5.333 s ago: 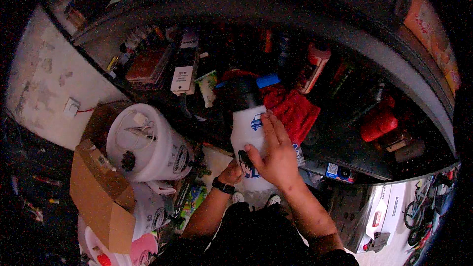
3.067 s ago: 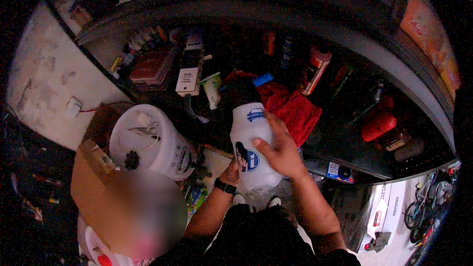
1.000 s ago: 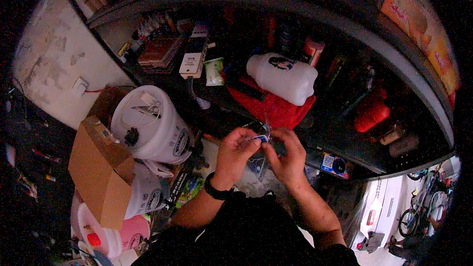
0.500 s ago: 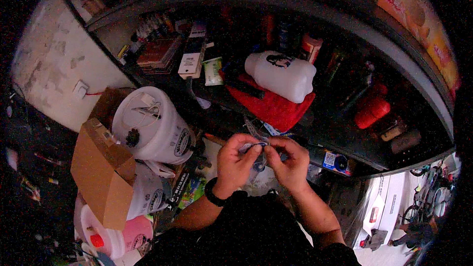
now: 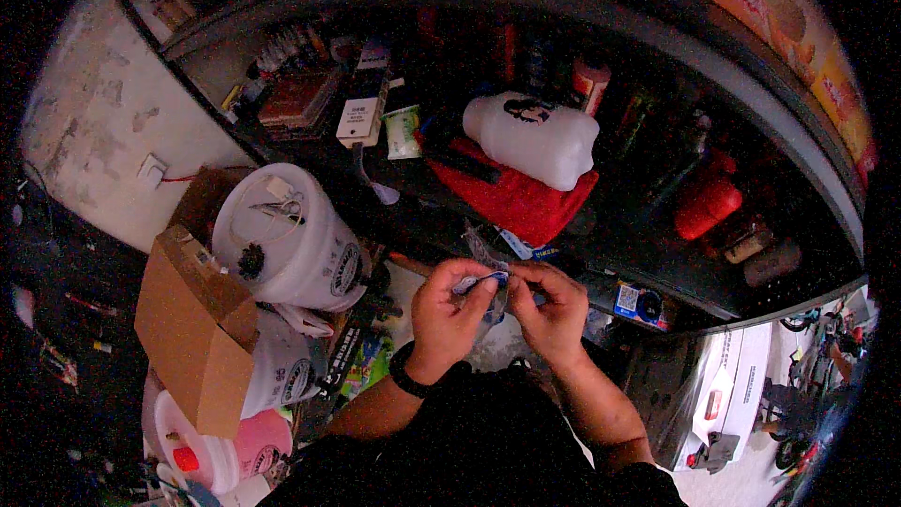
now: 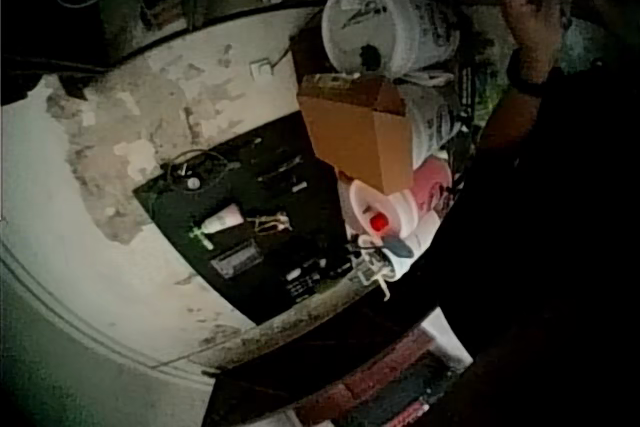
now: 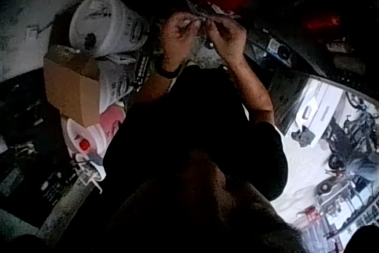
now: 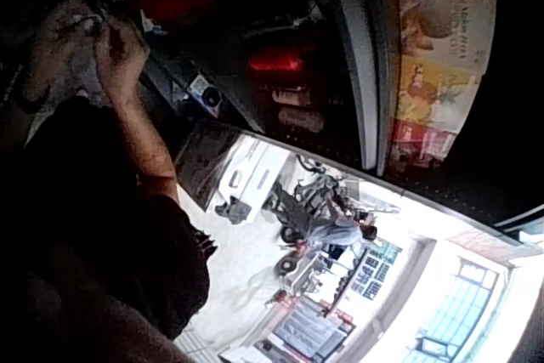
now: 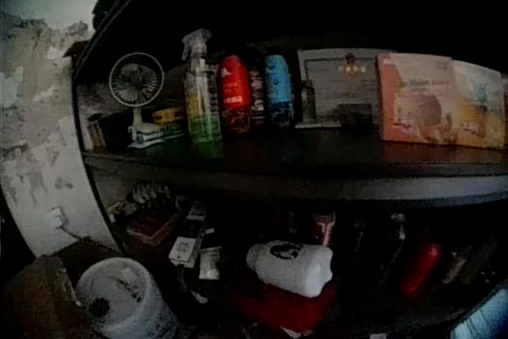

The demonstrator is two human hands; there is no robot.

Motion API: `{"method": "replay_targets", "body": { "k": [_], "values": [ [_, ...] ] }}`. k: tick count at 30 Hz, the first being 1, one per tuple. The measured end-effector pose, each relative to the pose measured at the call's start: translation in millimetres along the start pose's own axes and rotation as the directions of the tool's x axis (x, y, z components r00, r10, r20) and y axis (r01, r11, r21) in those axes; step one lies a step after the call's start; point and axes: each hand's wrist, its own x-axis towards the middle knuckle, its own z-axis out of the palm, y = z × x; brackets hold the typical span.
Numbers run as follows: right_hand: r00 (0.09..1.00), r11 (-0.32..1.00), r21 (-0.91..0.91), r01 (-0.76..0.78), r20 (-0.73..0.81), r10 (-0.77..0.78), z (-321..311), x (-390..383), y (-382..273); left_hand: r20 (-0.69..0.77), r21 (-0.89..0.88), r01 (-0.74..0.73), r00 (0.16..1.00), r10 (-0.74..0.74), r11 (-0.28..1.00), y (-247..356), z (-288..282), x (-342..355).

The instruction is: The person retrieves a sheet of stickers and a white spray bottle from a cluttered shelf. They peel individual stickers from the sheet and apply them to the body of the spray bottle, smoothing each one down. The person handles multiple stickers and the bottle throughout the process.

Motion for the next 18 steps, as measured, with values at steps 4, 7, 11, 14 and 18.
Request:
{"method": "replay_targets", "body": {
  "k": [4,7,11,14,18],
  "values": [
    [1.0,1.0,-0.008,-0.001,-0.013,0.001,-1,-1,1,-0.002,-0.014,0.019,1.0,-0.019,1.0,3,0,-2],
    [1.0,1.0,0.017,-0.006,-0.026,0.006,0,-5,8,-0.002,-0.076,0.028,1.0,-0.028,0.997,1,0,-3],
    [1.0,1.0,0.007,-0.017,-0.014,0.017,0,-5,6,0.005,0.005,-0.056,0.998,0.056,0.998,1,0,-1],
    [0.998,0.997,-0.054,0.052,-0.027,-0.054,1,-6,4,-0.008,0.047,-0.149,0.989,0.149,0.988,-1,1,0],
    [1.0,0.999,-0.036,0.005,-0.016,-0.006,1,-7,0,0.011,-0.049,-0.048,0.999,0.048,0.998,7,2,-3]
  ]
}}
